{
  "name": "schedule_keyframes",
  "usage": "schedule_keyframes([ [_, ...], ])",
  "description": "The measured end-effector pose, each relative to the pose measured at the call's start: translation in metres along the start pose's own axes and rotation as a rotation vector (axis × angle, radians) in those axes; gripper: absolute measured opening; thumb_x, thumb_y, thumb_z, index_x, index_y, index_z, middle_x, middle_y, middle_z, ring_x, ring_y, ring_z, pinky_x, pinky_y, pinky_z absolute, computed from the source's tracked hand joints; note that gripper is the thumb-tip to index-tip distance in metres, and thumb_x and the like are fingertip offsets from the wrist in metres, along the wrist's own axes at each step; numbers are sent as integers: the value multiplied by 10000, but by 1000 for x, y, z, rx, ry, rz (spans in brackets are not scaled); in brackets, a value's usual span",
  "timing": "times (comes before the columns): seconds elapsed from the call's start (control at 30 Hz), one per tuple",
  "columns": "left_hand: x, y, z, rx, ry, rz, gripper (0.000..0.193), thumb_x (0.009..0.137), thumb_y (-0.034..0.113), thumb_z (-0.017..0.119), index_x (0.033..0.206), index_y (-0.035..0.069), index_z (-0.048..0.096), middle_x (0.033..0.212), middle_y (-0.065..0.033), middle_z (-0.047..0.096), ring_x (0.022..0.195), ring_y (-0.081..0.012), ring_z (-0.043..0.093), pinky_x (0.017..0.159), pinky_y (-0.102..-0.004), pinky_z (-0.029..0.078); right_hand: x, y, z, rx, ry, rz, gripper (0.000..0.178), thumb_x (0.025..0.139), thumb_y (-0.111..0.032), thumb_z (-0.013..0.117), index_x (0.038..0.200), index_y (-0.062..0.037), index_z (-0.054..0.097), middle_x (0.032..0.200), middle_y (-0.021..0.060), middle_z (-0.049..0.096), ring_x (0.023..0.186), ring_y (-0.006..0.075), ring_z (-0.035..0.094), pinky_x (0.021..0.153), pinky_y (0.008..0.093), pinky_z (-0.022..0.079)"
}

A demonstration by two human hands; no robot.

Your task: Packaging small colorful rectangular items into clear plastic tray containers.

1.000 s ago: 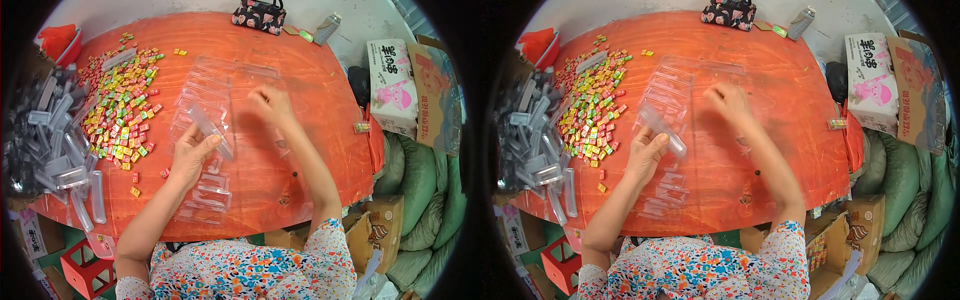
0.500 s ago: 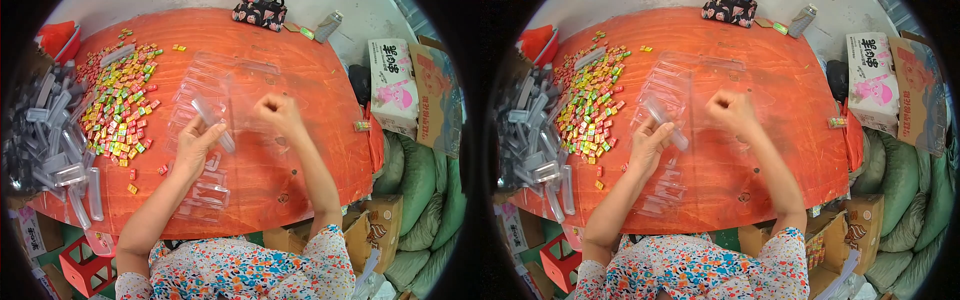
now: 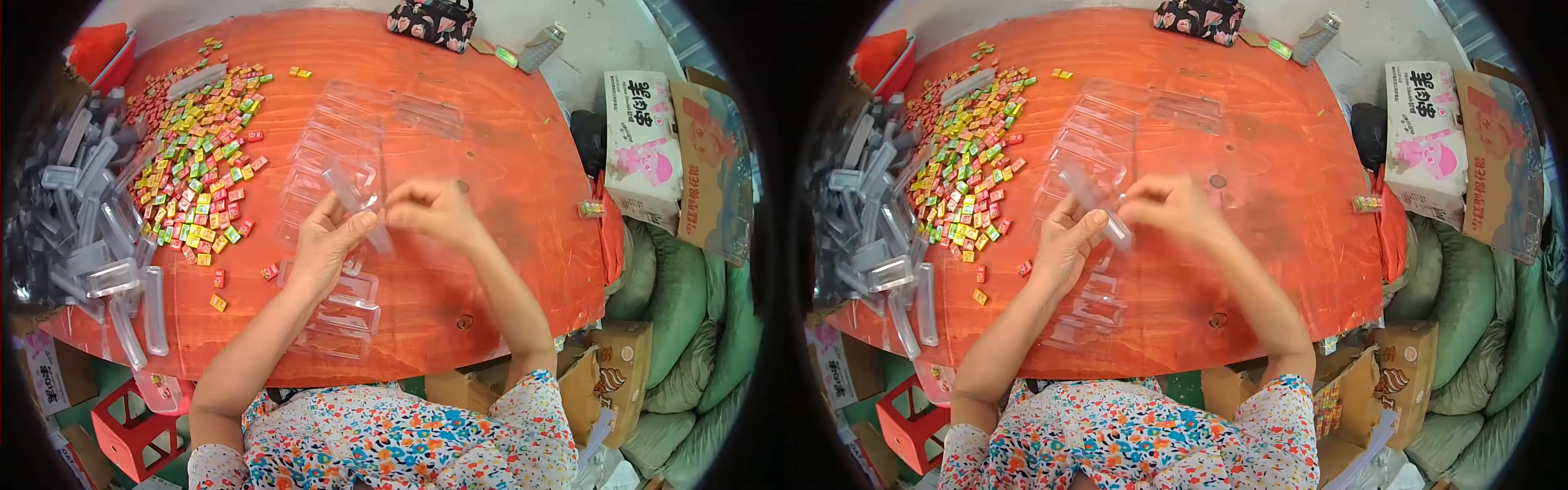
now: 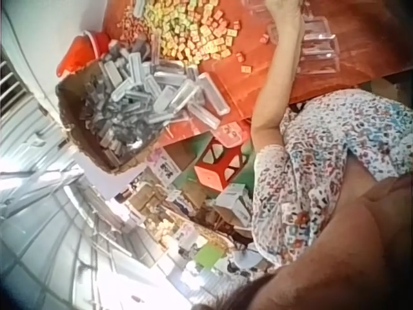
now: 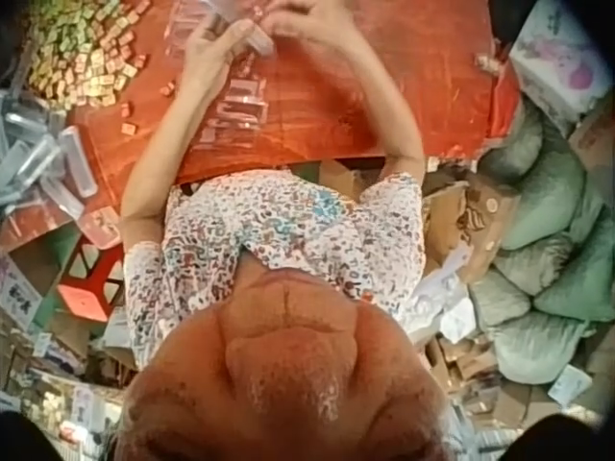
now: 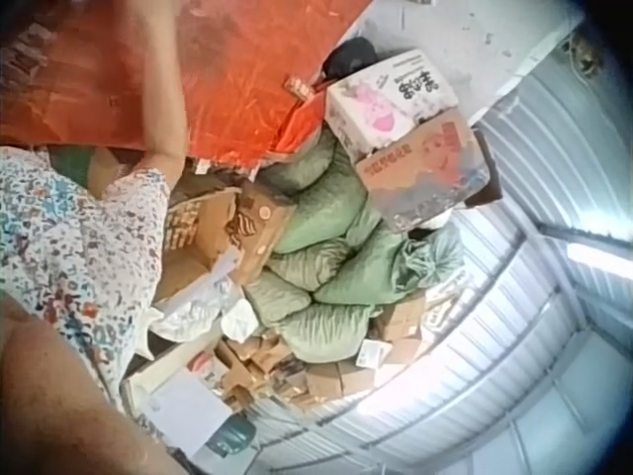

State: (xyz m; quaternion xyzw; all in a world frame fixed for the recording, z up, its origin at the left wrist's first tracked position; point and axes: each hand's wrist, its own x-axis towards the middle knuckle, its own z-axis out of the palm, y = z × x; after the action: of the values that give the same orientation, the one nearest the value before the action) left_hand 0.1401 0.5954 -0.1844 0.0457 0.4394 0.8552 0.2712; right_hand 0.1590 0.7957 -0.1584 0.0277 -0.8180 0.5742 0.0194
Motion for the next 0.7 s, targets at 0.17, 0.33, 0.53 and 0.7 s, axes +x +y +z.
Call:
schedule_keyframes([
  [0.17, -6, -2, 13, -80, -45, 29, 529, 830, 126, 733, 1292, 23, 496, 1183, -83, 588, 1037, -171, 609, 859, -300, 527, -24, -11, 10, 301, -221, 180, 169, 864, -201, 695, 878, -33, 711, 693, 8, 650, 594, 51, 573, 505, 209, 439],
  [0.33, -6, -2, 10, -71, -121, 4, 500, 833, 141, 734, 1258, -6, 516, 1142, -78, 612, 1024, -162, 609, 870, -306, 526, -21, -13, 2, 415, -261, 223, 154, 870, -180, 681, 850, -29, 706, 694, 19, 648, 595, 73, 586, 492, 217, 443],
  [0.53, -8, -4, -4, -62, 5, 13, 432, 828, 132, 738, 1203, 23, 554, 1087, -51, 637, 962, -100, 620, 718, -218, 492, -3, -11, -13, -220, 141, -129, 158, 831, -155, 663, 738, -26, 654, 693, 51, 655, 558, 106, 593, 475, 267, 455],
  [0.7, -14, -2, 3, -58, 75, -20, 429, 816, 145, 753, 1183, 28, 565, 949, -9, 631, 686, -38, 536, 543, -190, 372, 36, 45, -56, -1458, 333, -468, 131, 805, -160, 650, 711, -73, 623, 720, 85, 647, 581, 214, 628, 506, 331, 482],
])
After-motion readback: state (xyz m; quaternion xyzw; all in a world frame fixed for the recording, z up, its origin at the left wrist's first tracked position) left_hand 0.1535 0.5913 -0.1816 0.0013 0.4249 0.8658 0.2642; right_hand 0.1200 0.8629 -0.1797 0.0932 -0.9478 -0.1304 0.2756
